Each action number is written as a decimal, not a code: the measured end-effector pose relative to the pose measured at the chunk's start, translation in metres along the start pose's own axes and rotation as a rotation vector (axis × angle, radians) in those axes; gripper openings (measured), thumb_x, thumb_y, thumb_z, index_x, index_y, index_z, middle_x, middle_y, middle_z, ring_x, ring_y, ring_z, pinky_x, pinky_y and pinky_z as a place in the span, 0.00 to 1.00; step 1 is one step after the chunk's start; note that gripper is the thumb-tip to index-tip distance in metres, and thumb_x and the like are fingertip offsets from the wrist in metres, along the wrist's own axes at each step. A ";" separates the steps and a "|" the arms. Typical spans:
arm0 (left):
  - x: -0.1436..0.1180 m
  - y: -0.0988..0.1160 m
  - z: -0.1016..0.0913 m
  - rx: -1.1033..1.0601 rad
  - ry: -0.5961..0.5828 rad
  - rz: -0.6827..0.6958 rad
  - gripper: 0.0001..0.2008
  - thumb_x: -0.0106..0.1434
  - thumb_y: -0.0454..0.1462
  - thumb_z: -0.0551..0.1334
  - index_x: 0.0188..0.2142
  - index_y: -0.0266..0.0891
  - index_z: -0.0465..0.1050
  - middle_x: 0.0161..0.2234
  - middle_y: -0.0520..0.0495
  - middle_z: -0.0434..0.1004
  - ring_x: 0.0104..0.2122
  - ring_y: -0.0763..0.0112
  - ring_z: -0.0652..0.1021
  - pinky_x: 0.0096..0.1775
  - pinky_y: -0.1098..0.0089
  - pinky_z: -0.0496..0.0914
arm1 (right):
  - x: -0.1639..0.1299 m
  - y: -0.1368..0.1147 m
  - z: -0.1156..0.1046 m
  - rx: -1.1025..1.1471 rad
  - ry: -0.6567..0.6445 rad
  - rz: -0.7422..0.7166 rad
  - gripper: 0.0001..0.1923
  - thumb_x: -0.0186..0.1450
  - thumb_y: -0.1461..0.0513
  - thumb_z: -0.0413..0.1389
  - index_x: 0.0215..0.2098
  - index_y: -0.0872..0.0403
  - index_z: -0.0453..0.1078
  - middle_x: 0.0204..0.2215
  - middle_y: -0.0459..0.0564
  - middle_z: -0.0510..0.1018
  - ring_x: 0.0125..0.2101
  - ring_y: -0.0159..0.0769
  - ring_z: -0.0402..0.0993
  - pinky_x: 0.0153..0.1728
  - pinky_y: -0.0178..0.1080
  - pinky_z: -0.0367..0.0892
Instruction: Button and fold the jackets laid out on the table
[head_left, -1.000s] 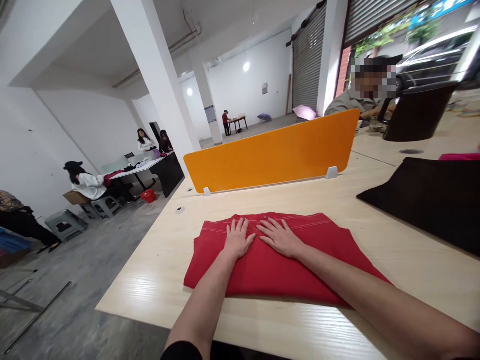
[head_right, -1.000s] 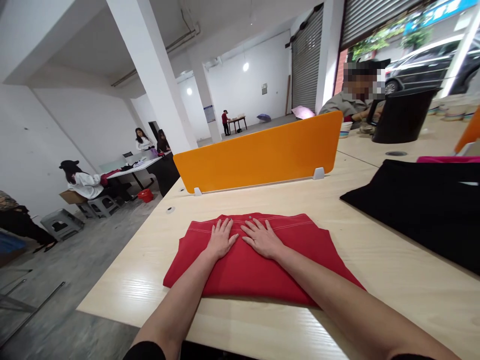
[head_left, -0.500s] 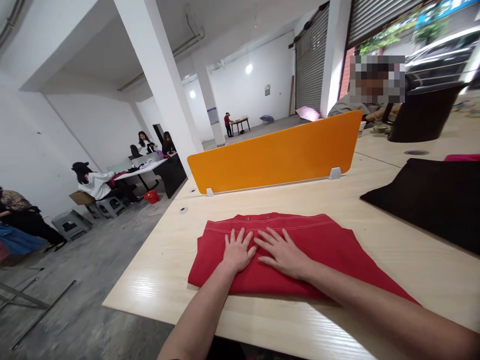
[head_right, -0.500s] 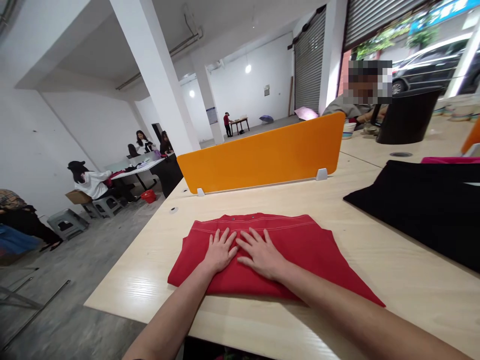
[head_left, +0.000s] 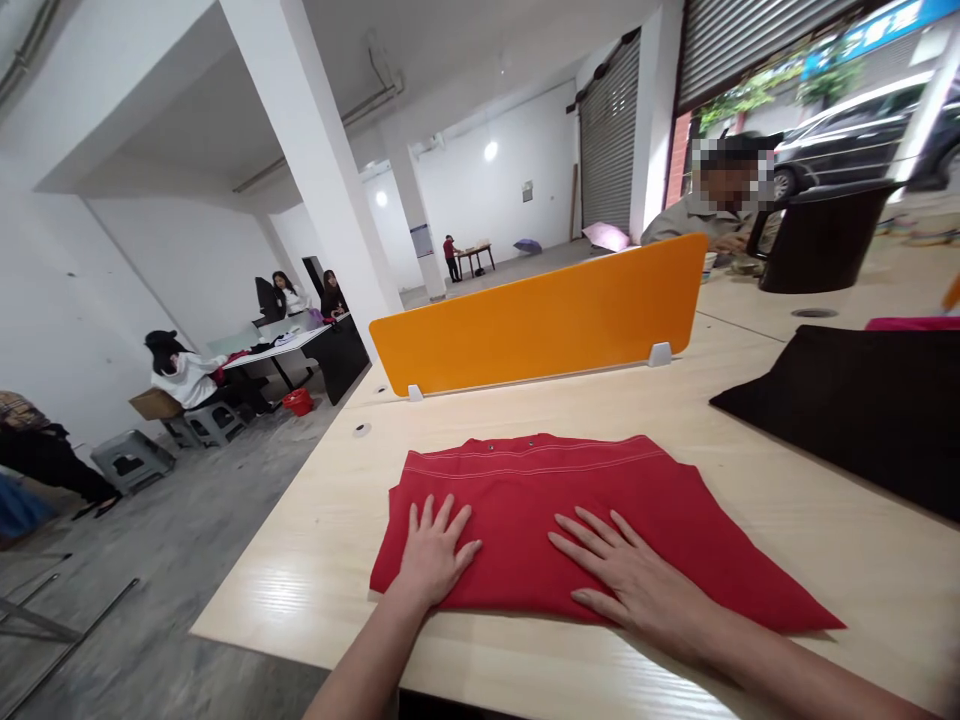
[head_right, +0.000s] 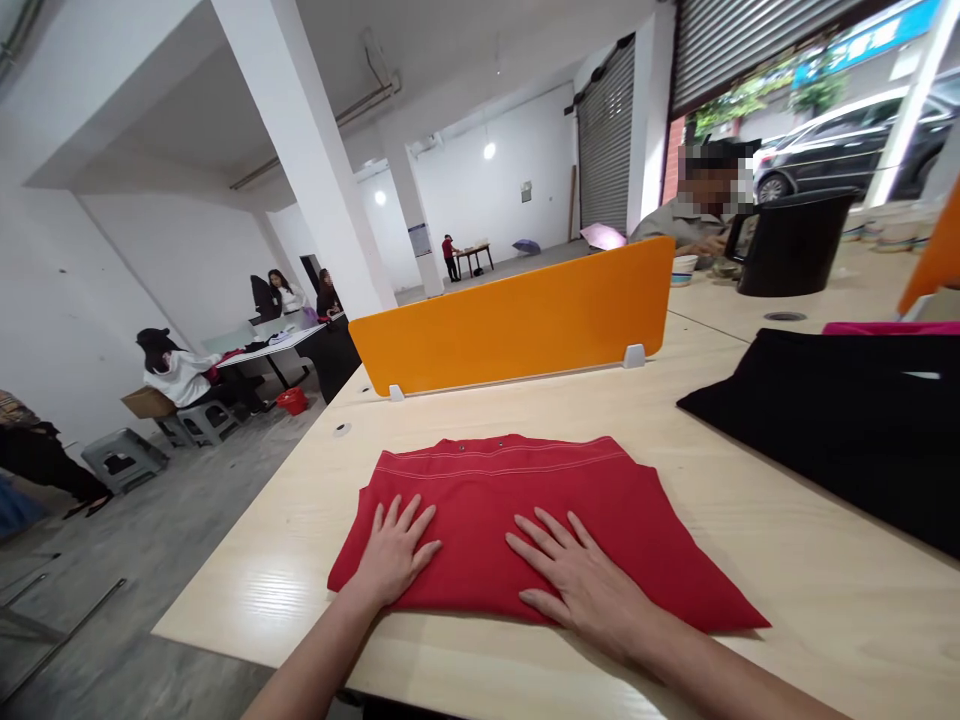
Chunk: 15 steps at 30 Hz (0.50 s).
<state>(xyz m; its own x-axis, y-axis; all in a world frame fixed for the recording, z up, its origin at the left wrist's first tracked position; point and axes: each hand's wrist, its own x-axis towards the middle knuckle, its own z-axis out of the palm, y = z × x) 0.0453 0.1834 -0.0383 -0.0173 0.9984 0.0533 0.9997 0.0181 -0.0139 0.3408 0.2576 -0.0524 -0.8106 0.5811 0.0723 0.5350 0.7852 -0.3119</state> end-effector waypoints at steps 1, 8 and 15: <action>-0.006 -0.009 -0.002 0.024 0.000 -0.033 0.30 0.65 0.56 0.43 0.64 0.54 0.54 0.66 0.50 0.51 0.65 0.49 0.51 0.62 0.44 0.43 | -0.003 0.009 0.001 -0.006 0.004 0.001 0.32 0.66 0.41 0.42 0.66 0.36 0.50 0.66 0.44 0.52 0.65 0.53 0.43 0.61 0.65 0.39; -0.023 -0.055 -0.010 0.010 -0.097 -0.332 0.27 0.68 0.48 0.44 0.65 0.50 0.50 0.68 0.48 0.44 0.65 0.53 0.51 0.61 0.48 0.49 | -0.015 0.110 0.001 -0.090 0.264 0.438 0.31 0.63 0.44 0.43 0.61 0.42 0.62 0.63 0.49 0.59 0.63 0.56 0.49 0.59 0.68 0.42; -0.021 -0.050 -0.015 0.164 0.001 -0.310 0.26 0.68 0.47 0.46 0.64 0.46 0.55 0.67 0.45 0.48 0.65 0.49 0.51 0.59 0.43 0.51 | -0.029 0.139 -0.002 0.108 0.611 0.637 0.39 0.58 0.41 0.46 0.55 0.60 0.65 0.55 0.66 0.69 0.54 0.59 0.66 0.51 0.56 0.66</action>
<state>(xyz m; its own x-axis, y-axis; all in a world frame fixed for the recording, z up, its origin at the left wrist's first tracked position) -0.0040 0.1604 -0.0241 -0.3196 0.9441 0.0809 0.9312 0.3288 -0.1574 0.4389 0.3503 -0.0958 -0.0820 0.9375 0.3381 0.7907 0.2677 -0.5505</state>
